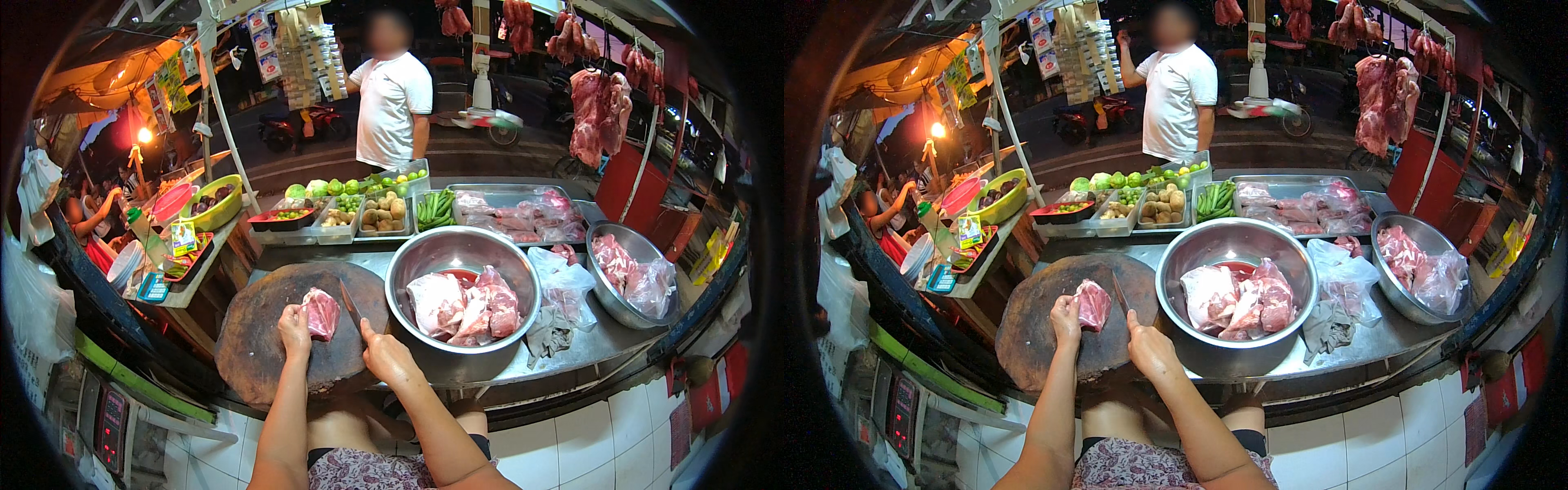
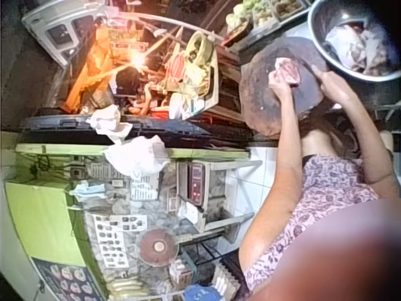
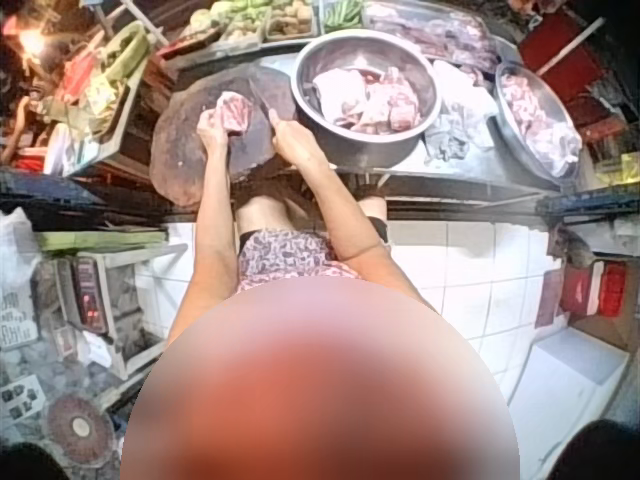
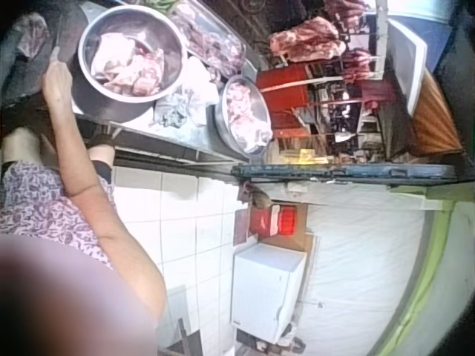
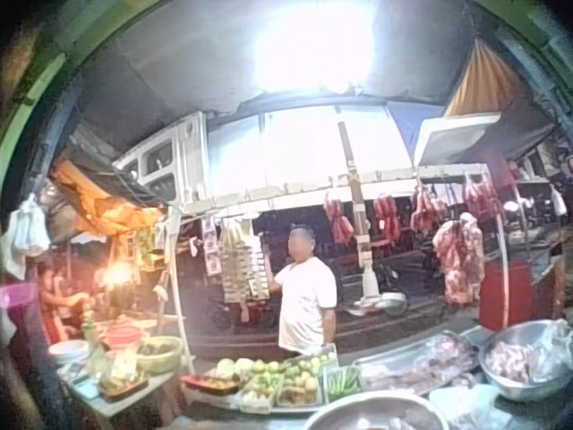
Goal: The person cuts raw meat into smaller pieces using a knife on a wooden cutting board. The person repeatedly slices the meat and places the cut pieces into a metal bowl.
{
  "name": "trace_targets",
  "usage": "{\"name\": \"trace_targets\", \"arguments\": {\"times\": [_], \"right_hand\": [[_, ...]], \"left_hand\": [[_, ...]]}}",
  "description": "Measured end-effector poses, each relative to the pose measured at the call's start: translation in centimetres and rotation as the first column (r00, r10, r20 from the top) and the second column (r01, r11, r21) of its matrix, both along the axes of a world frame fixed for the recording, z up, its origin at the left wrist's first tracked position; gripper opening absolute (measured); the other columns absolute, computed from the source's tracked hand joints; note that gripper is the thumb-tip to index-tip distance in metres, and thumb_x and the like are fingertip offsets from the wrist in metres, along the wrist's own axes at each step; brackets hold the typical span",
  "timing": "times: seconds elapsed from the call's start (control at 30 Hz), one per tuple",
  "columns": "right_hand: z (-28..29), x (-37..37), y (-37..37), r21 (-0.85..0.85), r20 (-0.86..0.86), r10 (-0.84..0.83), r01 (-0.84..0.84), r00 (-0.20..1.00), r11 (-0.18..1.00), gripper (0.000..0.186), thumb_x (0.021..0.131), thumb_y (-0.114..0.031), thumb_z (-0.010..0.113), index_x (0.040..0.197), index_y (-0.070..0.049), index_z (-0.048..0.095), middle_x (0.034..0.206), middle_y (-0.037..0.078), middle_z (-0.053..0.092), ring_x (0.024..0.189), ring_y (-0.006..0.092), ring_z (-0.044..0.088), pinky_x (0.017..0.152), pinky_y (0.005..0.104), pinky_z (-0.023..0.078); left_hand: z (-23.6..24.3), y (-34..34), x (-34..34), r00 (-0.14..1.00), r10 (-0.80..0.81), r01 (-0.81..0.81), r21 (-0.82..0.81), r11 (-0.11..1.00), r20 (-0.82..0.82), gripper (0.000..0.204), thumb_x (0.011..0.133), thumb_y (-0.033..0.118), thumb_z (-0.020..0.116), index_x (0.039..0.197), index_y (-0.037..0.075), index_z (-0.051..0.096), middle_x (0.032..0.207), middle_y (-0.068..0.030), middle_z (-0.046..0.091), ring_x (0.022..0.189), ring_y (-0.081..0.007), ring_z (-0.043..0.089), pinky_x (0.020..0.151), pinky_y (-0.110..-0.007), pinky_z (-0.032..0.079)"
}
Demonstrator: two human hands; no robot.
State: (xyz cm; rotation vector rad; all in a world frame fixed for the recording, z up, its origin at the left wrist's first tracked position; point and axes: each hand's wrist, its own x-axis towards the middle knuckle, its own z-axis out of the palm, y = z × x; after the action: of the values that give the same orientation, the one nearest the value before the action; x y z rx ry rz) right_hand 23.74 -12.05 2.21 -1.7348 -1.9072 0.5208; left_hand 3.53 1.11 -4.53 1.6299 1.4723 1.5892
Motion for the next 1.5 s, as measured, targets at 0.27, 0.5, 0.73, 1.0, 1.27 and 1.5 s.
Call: {"name": "trace_targets", "arguments": {"times": [0.27,0.5,0.73,1.0,1.27,1.5], "right_hand": [[-0.1,0.0,0.2,-0.038,-0.002,-0.009,0.009,1.0,0.999,0.063,0.083,-0.005,0.052,0.144,0.002,0.04,0.089,0.031,0.067,0.085,0.0441,0.068,0.078,0.053,0.052],[0.2,0.0,0.1,-0.052,-0.019,-0.017,0.016,1.0,0.999,0.064,0.083,-0.007,0.053,0.145,0.0,0.04,0.092,0.032,0.067,0.087,0.0439,0.068,0.08,0.0526,0.052],[0.4,-0.1,-0.1,-0.074,-0.009,-0.017,0.016,1.0,0.997,0.063,0.083,-0.009,0.055,0.144,0.001,0.042,0.092,0.03,0.067,0.086,0.0439,0.067,0.078,0.0529,0.053],[0.1,-0.2,0.1,0.005,0.037,-0.015,0.014,0.999,1.0,0.061,0.082,-0.007,0.055,0.141,0.004,0.043,0.082,0.029,0.067,0.078,0.0438,0.067,0.073,0.0535,0.052],[0.0,-0.2,0.0,0.03,0.02,-0.013,0.013,1.0,0.999,0.061,0.082,-0.006,0.055,0.141,0.004,0.043,0.081,0.03,0.066,0.076,0.044,0.067,0.071,0.0532,0.052],[-0.6,0.1,0.5,0.029,0.002,-0.01,0.01,1.0,1.0,0.061,0.082,-0.007,0.057,0.141,0.003,0.044,0.081,0.031,0.065,0.077,0.0443,0.067,0.071,0.0534,0.052]], "left_hand": [[-0.4,0.3,-0.1,1.0,0.015,-0.015,0.024,1.0,0.008,0.011,0.094,0.009,0.062,0.086,0.001,0.061,0.073,0.0031,0.056,0.067,-0.0056,0.049,0.06,-0.024,0.041],[-0.4,0.4,-0.1,0.995,-0.022,0.024,-0.017,1.0,0.102,0.009,0.092,0.007,0.063,0.087,0.0,0.062,0.071,-0.0007,0.057,0.067,-0.0081,0.051,0.062,-0.026,0.044],[0.1,-0.1,0.2,0.999,0.021,-0.021,0.019,1.0,0.047,0.011,0.091,0.008,0.064,0.085,-0.001,0.061,0.069,-0.0005,0.056,0.065,-0.007,0.049,0.059,-0.026,0.042],[-0.6,0.6,-0.1,0.996,-0.025,0.024,0.012,1.0,0.08,0.009,0.091,0.007,0.064,0.087,-0.001,0.061,0.069,-0.0015,0.057,0.064,-0.0082,0.049,0.058,-0.028,0.042],[-0.7,1.0,-0.1,0.998,-0.008,0.007,0.01,1.0,0.063,0.006,0.09,0.004,0.064,0.09,-0.002,0.063,0.074,-0.0054,0.062,0.069,-0.0107,0.056,0.064,-0.029,0.048],[0.2,0.4,0.0,0.998,0.019,-0.018,-0.015,1.0,0.053,0.011,0.091,0.007,0.065,0.085,-0.001,0.062,0.072,-0.0002,0.058,0.068,-0.0067,0.051,0.061,-0.026,0.043]]}}
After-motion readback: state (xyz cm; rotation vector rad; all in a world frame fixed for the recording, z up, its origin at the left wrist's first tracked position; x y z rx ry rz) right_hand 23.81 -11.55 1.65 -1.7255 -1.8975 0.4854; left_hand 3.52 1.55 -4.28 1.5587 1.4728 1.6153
